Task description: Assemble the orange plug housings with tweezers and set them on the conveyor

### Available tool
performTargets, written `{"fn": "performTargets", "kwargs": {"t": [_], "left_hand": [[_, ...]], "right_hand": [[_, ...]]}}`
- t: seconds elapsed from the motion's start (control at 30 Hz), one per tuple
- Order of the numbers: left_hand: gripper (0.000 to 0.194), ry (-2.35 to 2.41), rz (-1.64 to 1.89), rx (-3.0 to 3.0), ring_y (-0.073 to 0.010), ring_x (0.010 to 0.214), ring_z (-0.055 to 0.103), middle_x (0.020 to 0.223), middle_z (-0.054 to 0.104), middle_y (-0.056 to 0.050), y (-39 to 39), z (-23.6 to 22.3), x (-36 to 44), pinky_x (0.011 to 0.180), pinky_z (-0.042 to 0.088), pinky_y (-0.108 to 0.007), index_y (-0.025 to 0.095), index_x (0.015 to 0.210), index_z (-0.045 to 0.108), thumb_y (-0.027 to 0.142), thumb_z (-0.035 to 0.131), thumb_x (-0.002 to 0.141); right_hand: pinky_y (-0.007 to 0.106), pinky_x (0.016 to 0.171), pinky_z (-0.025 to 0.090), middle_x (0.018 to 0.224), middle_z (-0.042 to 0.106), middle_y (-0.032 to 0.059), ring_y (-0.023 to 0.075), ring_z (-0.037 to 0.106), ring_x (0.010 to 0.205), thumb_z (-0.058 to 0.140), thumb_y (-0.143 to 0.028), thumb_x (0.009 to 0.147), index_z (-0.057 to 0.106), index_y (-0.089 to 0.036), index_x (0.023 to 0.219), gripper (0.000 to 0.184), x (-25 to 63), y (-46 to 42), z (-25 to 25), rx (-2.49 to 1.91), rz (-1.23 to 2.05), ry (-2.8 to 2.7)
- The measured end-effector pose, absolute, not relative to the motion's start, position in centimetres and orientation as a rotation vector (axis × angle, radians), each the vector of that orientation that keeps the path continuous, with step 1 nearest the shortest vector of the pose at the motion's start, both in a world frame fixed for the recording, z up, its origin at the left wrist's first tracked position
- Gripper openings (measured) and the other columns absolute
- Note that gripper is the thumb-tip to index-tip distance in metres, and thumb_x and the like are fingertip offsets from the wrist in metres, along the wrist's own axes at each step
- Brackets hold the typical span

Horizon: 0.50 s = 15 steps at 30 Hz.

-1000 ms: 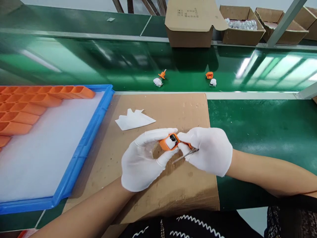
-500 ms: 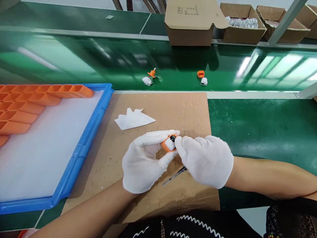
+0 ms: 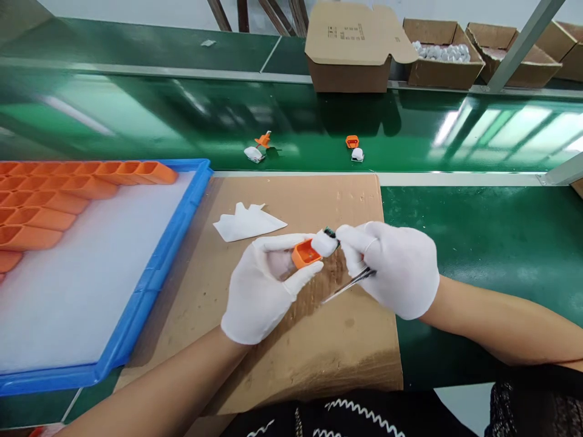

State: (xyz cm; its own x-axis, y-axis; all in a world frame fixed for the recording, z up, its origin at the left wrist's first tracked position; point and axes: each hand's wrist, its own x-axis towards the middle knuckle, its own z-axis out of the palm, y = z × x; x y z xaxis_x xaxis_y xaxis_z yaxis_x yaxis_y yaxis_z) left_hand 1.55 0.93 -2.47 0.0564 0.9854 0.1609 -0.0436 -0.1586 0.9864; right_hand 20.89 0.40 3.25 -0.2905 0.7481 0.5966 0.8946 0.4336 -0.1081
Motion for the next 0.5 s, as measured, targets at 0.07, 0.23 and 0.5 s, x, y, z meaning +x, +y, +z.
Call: {"fn": "performTargets", "kwargs": {"t": [0.07, 0.23, 0.5], "left_hand": [[0.032, 0.859, 1.133, 1.193, -0.0283, 0.107, 0.074, 0.117, 0.075, -0.01, 1.5, -1.8, 1.0, 0.092, 0.064, -0.049, 0.023, 0.097, 0.064, 0.029, 0.086, 0.075], [0.028, 0.57, 0.877, 1.001, -0.0299, 0.108, 0.072, 0.117, 0.073, -0.007, 2.3, -0.4, 0.6, 0.084, 0.065, -0.049, 0.027, 0.097, 0.071, 0.041, 0.084, 0.077], [0.032, 0.636, 0.983, 1.103, -0.0236, 0.088, 0.076, 0.102, 0.079, -0.004, 2.4, -1.3, 0.6, 0.083, 0.065, -0.044, 0.029, 0.1, 0.073, 0.045, 0.085, 0.074]], "right_hand": [[0.025, 0.05, 0.033, 0.059, 0.062, -0.0025, 0.0096, 0.048, 0.051, 0.052, -0.014, 0.088, 0.074, -0.023, 0.082, 0.025, 21.1, 1.0, 2.7, -1.37, -0.229, -1.97], [0.022, 0.052, 0.038, 0.058, 0.062, -0.0038, 0.0087, 0.053, 0.053, 0.053, -0.013, 0.085, 0.073, -0.024, 0.074, 0.025, 20.7, 1.2, 1.4, -1.427, 0.012, -1.914], [0.028, 0.049, 0.038, 0.126, 0.073, 0.0057, 0.0105, 0.062, 0.059, 0.05, -0.031, 0.099, 0.067, -0.024, 0.126, 0.032, 21.1, 0.4, 2.1, -1.381, -0.122, -2.287]]}}
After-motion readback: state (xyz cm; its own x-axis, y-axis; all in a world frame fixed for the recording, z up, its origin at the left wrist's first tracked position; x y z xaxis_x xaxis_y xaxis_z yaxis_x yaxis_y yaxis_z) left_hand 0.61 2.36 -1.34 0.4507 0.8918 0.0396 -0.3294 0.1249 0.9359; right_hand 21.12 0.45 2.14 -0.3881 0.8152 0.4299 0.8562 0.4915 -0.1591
